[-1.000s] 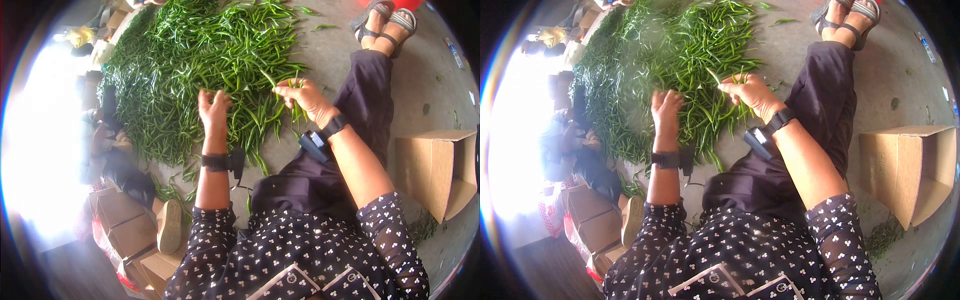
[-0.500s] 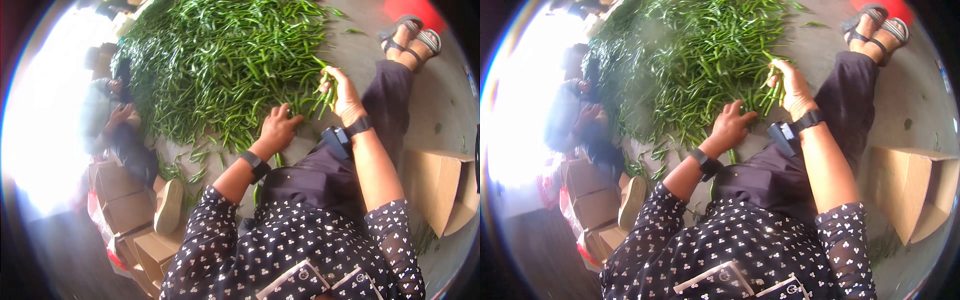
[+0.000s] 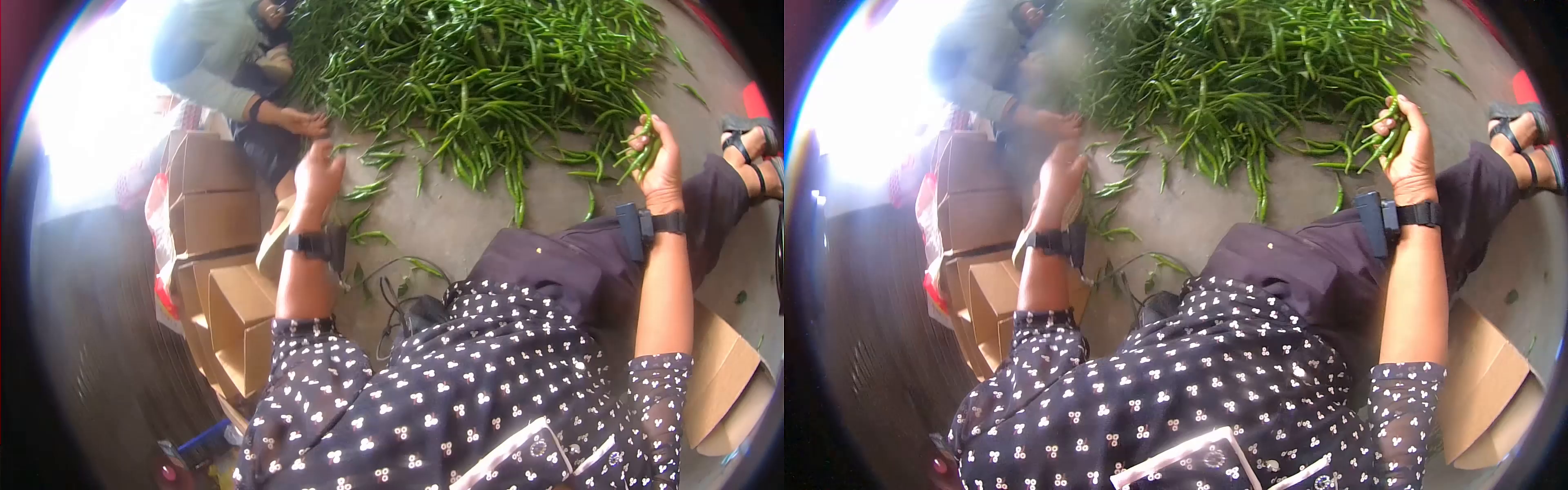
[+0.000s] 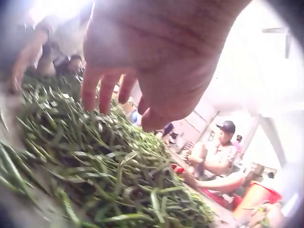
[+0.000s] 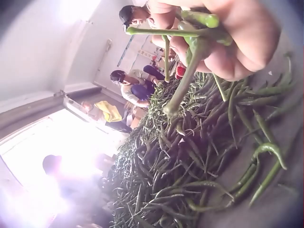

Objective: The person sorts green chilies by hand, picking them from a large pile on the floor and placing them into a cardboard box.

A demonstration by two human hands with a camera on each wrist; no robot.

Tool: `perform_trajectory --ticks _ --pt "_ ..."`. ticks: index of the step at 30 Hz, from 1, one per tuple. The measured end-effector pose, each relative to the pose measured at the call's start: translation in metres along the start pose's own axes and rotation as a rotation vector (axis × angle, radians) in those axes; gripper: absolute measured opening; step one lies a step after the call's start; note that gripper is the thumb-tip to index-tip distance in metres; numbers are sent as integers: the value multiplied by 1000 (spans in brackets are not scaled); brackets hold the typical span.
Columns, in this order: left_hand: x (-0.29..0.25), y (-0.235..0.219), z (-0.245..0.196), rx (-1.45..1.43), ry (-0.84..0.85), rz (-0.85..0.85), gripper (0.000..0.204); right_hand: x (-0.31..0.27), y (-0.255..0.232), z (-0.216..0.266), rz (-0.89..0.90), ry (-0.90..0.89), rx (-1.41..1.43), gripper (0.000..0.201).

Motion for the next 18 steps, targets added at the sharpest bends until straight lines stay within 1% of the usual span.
perform_trajectory --ticks 2,3,4,5,7,8,10,12,13,14,15,16,17,18 --pt "-33 8 57 194 -183 153 47 4 -2 -2 31 -2 21 19" --pt "-56 13 71 178 -283 189 56 1 -1 -1 47 -10 4 18" --pt "-73 21 77 241 -430 223 61 1 1 0 26 -8 6 18" --pt "-88 27 84 208 -513 224 64 0 2 -1 3 -5 8 18" --pt "-101 76 181 -85 -581 251 68 2 1 -1 3 -6 -14 18" --pt "-99 84 187 -86 -585 252 68 0 2 1 -6 5 -45 18" --pt "-83 102 185 -699 -609 68 67 -4 4 3 -38 18 -94 19" --pt "-52 115 172 -1069 -326 307 62 -2 2 0 -39 22 -100 19" --pt "-53 63 73 -1603 -512 317 58 -1 2 0 -41 17 -104 19" --pt "-47 44 37 -1582 -327 257 55 -1 2 0 -45 14 -116 19" --pt "-45 24 17 -1623 -240 188 56 -2 1 0 -49 20 -122 19" --pt "-49 8 9 -1592 -243 150 51 -1 1 0 -45 15 -123 19" --pt "-55 -7 11 -1558 -248 109 46 0 0 0 -39 13 -123 19" --pt "-63 -13 74 -1556 -252 102 46 1 -2 0 -35 15 -119 19"
Point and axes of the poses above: each hand's wrist, its own x-axis towards the middle knuckle, its own y-axis out of the palm, z = x × y, the point moved 1 cm from there along x, towards the middle knuckle, and after that the axes turned 13 degrees about -x, right-handed, at the moved point
